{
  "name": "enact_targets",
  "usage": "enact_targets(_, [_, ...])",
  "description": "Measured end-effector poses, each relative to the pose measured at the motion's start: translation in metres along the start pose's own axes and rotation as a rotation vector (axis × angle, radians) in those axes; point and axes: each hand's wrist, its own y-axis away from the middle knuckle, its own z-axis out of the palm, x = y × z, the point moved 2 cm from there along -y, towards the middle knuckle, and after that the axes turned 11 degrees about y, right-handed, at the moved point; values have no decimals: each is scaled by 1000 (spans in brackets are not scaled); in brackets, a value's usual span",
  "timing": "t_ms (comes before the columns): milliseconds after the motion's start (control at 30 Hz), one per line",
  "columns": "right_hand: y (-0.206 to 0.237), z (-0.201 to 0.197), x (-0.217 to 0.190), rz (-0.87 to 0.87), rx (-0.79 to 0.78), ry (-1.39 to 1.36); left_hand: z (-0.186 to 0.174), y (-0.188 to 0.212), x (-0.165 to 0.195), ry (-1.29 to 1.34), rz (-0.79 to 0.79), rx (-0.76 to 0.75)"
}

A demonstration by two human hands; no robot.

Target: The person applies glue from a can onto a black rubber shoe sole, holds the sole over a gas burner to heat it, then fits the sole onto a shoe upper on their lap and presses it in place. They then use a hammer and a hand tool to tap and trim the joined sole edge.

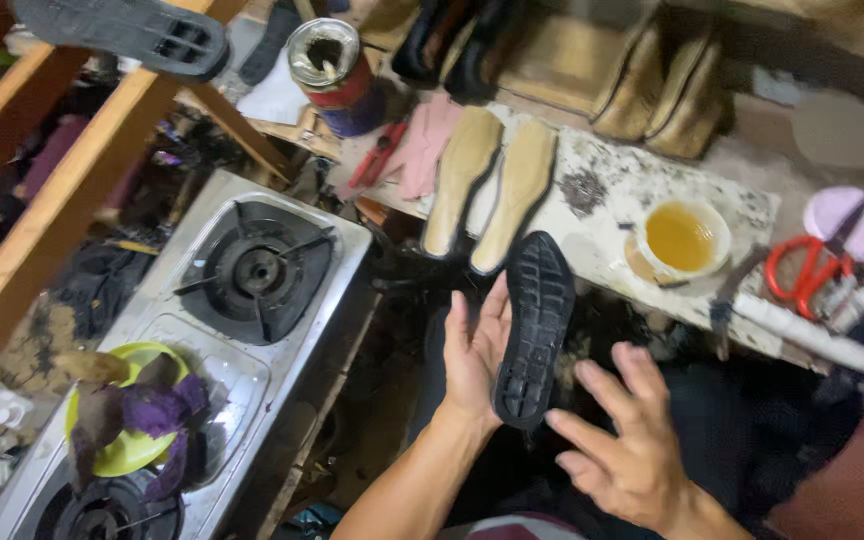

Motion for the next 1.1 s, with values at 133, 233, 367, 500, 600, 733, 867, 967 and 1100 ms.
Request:
enact_targets(133, [15, 3, 19, 291, -24, 0, 48, 3, 45, -265, 299, -68])
enact_targets(233, [29, 21, 27, 291, 1, 3, 94, 8, 88, -363, 520, -191])
enact_targets(367, [43, 50, 32, 229, 102, -50, 151, 10, 145, -432, 761, -358])
enact_targets(500, [46, 63, 38, 172, 69, -68, 179, 14, 195, -418, 856, -446])
enact_targets(600, [48, 69, 36, 351, -83, -73, 179, 16, 215, -365, 910, -443])
enact_targets(733, [40, 68, 20, 435, -102, -145, 169, -1, 229, -200, 961, -349])
enact_targets(867, [27, 63, 11, 374, -58, -187, 154, -33, 224, -263, 1008, -261])
enact_targets(967, [20, 59, 11, 309, -68, -182, 153, -51, 226, -242, 973, -214])
enact_targets(1100, [21, 58, 13, 346, -53, -180, 165, -50, 243, -225, 993, -120])
